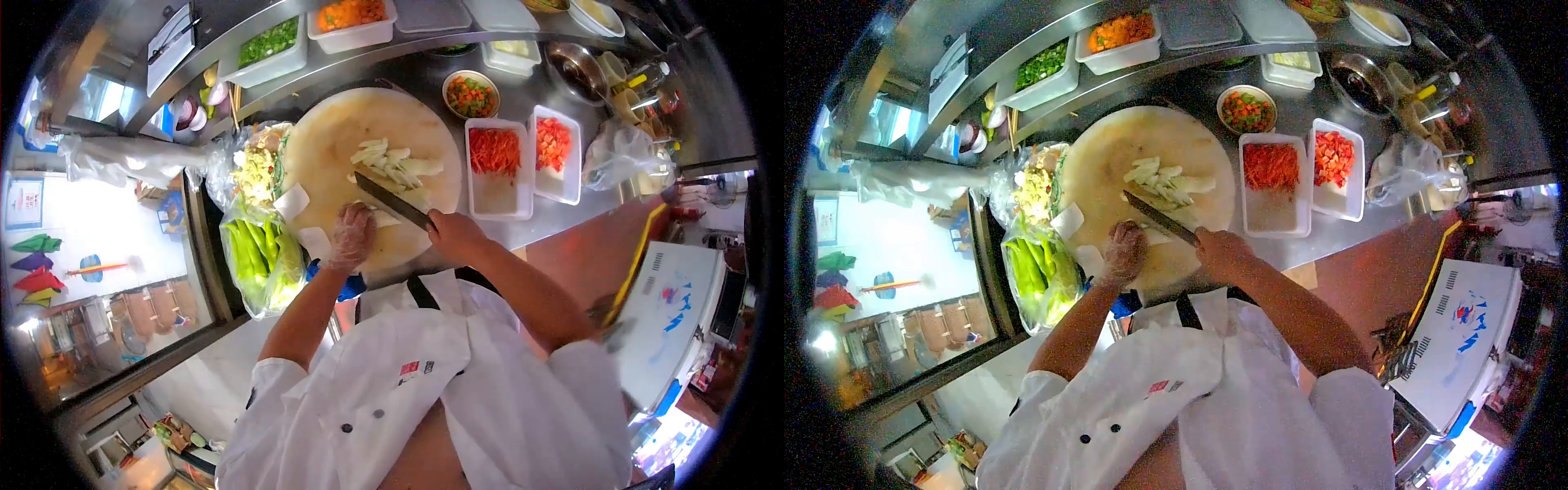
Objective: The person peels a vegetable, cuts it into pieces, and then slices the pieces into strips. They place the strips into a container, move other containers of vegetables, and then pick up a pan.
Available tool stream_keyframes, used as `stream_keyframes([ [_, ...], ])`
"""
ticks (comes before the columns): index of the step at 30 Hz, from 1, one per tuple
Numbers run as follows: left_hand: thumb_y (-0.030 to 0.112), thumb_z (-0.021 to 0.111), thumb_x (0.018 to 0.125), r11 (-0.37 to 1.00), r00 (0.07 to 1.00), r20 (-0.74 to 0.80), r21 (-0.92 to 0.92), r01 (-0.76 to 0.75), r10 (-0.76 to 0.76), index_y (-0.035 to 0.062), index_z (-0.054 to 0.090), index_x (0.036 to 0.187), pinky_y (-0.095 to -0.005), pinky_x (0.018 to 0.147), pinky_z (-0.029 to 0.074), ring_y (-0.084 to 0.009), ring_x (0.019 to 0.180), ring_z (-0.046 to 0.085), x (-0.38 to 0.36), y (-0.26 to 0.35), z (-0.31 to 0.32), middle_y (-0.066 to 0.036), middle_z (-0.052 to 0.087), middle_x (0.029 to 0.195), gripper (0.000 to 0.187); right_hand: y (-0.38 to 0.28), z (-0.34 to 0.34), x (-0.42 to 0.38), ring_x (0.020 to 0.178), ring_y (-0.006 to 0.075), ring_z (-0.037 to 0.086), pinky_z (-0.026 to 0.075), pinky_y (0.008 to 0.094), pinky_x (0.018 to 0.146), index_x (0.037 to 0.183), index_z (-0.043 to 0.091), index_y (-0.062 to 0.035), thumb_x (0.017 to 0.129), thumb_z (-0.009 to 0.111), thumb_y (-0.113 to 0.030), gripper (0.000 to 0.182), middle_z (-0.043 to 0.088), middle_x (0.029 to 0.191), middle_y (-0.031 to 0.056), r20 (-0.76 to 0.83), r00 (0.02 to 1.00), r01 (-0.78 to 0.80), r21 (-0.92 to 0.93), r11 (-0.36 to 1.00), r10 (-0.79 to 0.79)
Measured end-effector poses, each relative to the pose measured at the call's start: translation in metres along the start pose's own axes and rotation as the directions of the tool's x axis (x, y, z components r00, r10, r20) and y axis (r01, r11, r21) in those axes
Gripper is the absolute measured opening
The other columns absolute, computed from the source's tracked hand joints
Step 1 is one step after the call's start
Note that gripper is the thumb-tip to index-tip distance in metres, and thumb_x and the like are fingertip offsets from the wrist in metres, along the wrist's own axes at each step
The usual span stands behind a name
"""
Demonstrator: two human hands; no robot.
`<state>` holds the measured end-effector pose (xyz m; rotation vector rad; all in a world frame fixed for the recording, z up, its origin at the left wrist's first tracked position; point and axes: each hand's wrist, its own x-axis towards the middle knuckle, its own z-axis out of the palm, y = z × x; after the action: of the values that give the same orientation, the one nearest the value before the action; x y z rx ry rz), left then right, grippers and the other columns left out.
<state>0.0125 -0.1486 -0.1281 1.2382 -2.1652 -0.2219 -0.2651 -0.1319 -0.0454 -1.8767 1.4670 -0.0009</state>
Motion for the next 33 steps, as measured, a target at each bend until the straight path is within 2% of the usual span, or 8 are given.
stream_keyframes([
  [5, 0.01, 0.07, 0.08, 0.969, 0.988, 0.101, 0.208, -0.132, 0.113, 0.0094, 0.064, 0.104, -0.0524, 0.098, 0.046, -0.0351, 0.109, 0.057, 0.007, 0.005, -0.021, -0.013, 0.062, 0.113, 0.025, 0.002, -0.002, 0.002, 0.081, 0.045, 0.066, 0.051, 0.0568, 0.075, 0.108, 0.054, -0.0064, 0.097, 0.054, -0.028, 0.024, 0.067, 0.084, 0.0224, -0.011, 1.0, 0.019, -0.041, 0.999, -0.02],
  [8, 0.009, 0.07, 0.08, 0.991, 0.983, 0.144, 0.053, -0.124, 0.115, 0.0087, 0.065, 0.103, -0.0552, 0.1, 0.044, -0.034, 0.109, 0.058, -0.005, -0.015, -0.006, -0.013, 0.062, 0.113, 0.024, -0.008, 0.0, 0.0, 0.081, 0.0435, 0.067, 0.052, 0.0559, 0.074, 0.108, 0.055, -0.0067, 0.097, 0.053, -0.026, 0.023, 0.069, 0.087, 0.0209, 0.002, 0.999, 0.053, -0.087, 0.995, -0.053],
  [11, 0.012, 0.073, 0.08, 0.984, 0.981, 0.137, 0.089, -0.153, 0.14, 0.0081, 0.063, 0.107, -0.0496, 0.091, 0.05, -0.0363, 0.108, 0.057, -0.01, -0.022, -0.001, -0.012, 0.061, 0.112, 0.029, -0.021, -0.002, -0.003, 0.081, 0.0422, 0.068, 0.054, 0.0548, 0.074, 0.109, 0.055, -0.0064, 0.097, 0.051, -0.024, 0.022, 0.07, 0.089, 0.0191, 0.01, 0.998, 0.057, -0.125, 0.99, -0.056],
  [15, 0.011, 0.073, 0.08, 0.952, 0.96, 0.131, 0.151, -0.268, 0.249, 0.0069, 0.064, 0.104, -0.0497, 0.091, 0.05, -0.0383, 0.11, 0.056, -0.012, -0.03, -0.001, -0.014, 0.061, 0.113, 0.026, -0.037, -0.016, -0.019, 0.081, 0.0409, 0.07, 0.056, 0.0525, 0.072, 0.108, 0.055, -0.0046, 0.097, 0.05, -0.02, 0.019, 0.071, 0.089, 0.0189, 0.016, 0.996, 0.089, -0.158, 0.983, -0.088],
  [17, 0.01, 0.071, 0.08, 0.926, 0.921, 0.274, 0.179, -0.334, 0.279, 0.006, 0.065, 0.102, -0.0498, 0.09, 0.05, -0.0391, 0.109, 0.055, 0.001, -0.021, -0.018, -0.015, 0.06, 0.114, 0.023, -0.043, -0.022, -0.03, 0.081, 0.0405, 0.07, 0.056, 0.0518, 0.071, 0.107, 0.055, -0.0035, 0.096, 0.051, -0.018, 0.019, 0.071, 0.088, 0.0195, 0.004, 0.991, 0.132, -0.166, 0.977, -0.133],
  [20, 0.012, 0.07, 0.08, 0.976, 0.969, 0.181, 0.11, -0.189, 0.167, 0.0057, 0.066, 0.099, -0.0494, 0.091, 0.05, -0.0386, 0.108, 0.055, 0.007, -0.009, -0.024, -0.015, 0.06, 0.113, 0.02, -0.055, -0.021, -0.036, 0.08, 0.0407, 0.071, 0.056, 0.0511, 0.07, 0.108, 0.054, -0.0018, 0.095, 0.051, -0.014, 0.018, 0.07, 0.088, 0.0211, 0.021, 0.996, 0.085, -0.178, 0.98, -0.083],
  [29, 0.011, 0.07, 0.081, 0.983, 0.974, 0.152, 0.05, -0.176, 0.166, 0.0059, 0.067, 0.099, -0.0486, 0.09, 0.049, -0.0377, 0.103, 0.056, 0.013, -0.003, -0.026, -0.013, 0.062, 0.107, 0.019, -0.042, 0.025, -0.002, 0.084, 0.0435, 0.07, 0.056, 0.0533, 0.072, 0.108, 0.052, -0.0007, 0.093, 0.052, -0.01, 0.017, 0.07, 0.089, 0.0223, -0.082, 0.983, 0.157, -0.06, 0.986, -0.162],
  [33, 0.011, 0.07, 0.08, 0.965, 0.964, 0.162, 0.121, -0.234, 0.213, 0.0059, 0.067, 0.099, -0.0497, 0.09, 0.048, -0.0374, 0.104, 0.056, -0.003, -0.016, -0.012, -0.013, 0.063, 0.107, 0.02, -0.058, 0.007, -0.004, 0.087, 0.0451, 0.069, 0.056, 0.0536, 0.074, 0.108, 0.051, -0.0001, 0.093, 0.051, -0.009, 0.018, 0.069, 0.092, 0.0242, 0.02, 0.995, 0.095, -0.082, 0.992, -0.093],
])
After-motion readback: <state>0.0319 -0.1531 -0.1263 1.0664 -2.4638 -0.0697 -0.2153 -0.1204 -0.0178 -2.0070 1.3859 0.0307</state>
